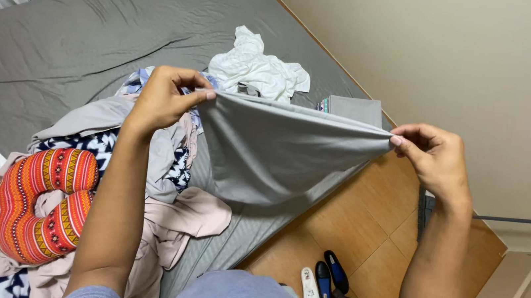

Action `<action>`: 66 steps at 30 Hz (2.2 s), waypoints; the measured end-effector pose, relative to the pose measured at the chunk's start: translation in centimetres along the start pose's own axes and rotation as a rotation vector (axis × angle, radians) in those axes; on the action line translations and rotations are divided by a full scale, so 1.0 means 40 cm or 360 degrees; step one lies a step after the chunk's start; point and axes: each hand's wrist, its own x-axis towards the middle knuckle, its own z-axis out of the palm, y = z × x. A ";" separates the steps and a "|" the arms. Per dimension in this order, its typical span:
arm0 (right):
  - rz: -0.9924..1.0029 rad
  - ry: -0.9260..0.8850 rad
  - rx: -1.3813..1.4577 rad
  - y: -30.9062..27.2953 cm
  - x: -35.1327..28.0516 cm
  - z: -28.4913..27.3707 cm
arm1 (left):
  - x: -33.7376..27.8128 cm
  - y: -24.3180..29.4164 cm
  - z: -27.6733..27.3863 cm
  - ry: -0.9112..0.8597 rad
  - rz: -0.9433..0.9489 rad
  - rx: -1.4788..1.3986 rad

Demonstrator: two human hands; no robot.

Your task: The person folds several gray shirts on a bed, smoothing each one before folding it into a neat rectangle. The folded shirts are stacked on top of a pre-existing pile of folded clothes on the right side of the bed.

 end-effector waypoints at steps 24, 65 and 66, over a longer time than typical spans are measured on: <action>-0.0630 0.0689 -0.0320 -0.007 0.051 0.159 | -0.021 -0.037 0.031 0.0524 0.0510 -0.0156; 0.0565 -0.0436 -0.0203 0.758 -0.587 0.575 | -0.674 -0.794 0.564 -0.0176 -0.0977 -0.0487; 0.0616 -0.0324 0.0040 0.797 -0.578 0.579 | -0.657 -0.804 0.573 -0.0005 -0.1128 -0.0831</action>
